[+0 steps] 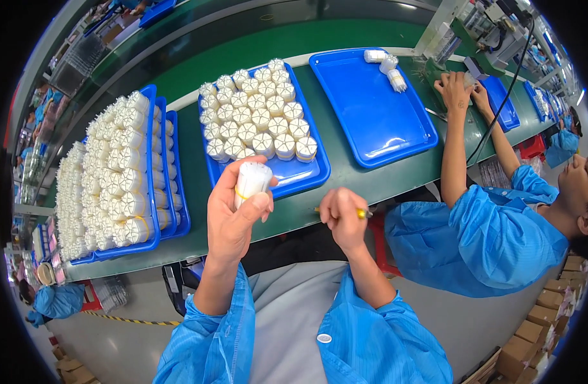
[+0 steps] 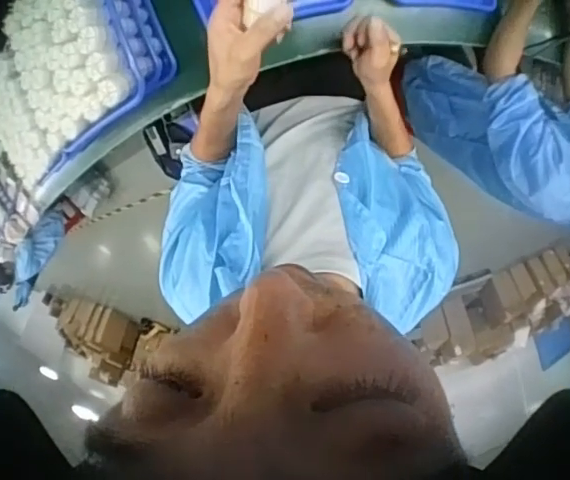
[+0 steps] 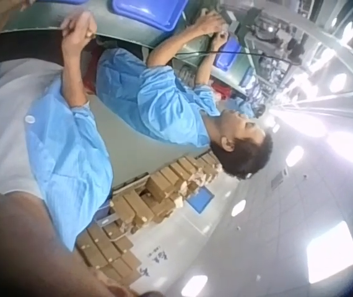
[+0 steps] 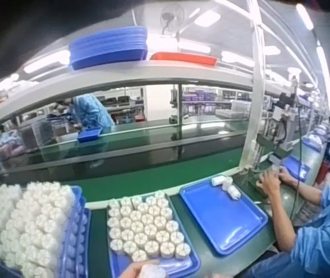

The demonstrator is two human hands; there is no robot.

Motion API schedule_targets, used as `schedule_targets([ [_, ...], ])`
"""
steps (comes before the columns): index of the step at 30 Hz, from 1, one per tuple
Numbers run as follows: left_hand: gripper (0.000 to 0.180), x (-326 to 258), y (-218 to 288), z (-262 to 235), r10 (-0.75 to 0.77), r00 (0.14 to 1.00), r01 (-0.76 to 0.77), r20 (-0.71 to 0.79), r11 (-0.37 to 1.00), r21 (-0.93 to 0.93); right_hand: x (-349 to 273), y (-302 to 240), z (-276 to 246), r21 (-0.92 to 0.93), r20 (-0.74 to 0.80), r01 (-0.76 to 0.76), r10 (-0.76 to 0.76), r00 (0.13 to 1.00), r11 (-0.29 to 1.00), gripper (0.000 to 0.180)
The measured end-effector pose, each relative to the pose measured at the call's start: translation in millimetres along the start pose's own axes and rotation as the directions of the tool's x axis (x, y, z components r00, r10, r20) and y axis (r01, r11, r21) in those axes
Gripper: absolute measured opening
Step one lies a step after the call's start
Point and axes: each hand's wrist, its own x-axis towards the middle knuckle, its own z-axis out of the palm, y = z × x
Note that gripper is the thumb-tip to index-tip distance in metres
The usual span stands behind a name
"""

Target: The person assembles small white plastic cylindrical components using a specialized hand tool, working on a factory production line.

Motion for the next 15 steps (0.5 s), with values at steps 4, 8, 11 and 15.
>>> schedule_targets([
  [4,0.053,-10,1,6,0.040,0.999,-0.038,-0.004,0.978,0.205,9,-65,25,0.303,0.014,0.311,-0.330,0.944,0.901,0.045],
  [8,0.055,-20,7,15,0.052,0.998,-0.056,0.021,0.961,0.270,15,-89,47,0.342,0.100,0.379,-0.434,0.895,0.860,0.048],
  [11,0.053,-24,8,18,0.052,0.998,-0.055,0.017,0.943,0.329,17,-87,56,0.316,0.144,0.372,-0.432,0.890,0.873,0.048],
  [15,0.055,-27,8,17,0.075,0.996,-0.090,0.052,0.921,0.380,15,-83,59,0.323,0.158,0.352,-0.416,0.895,0.879,0.048],
])
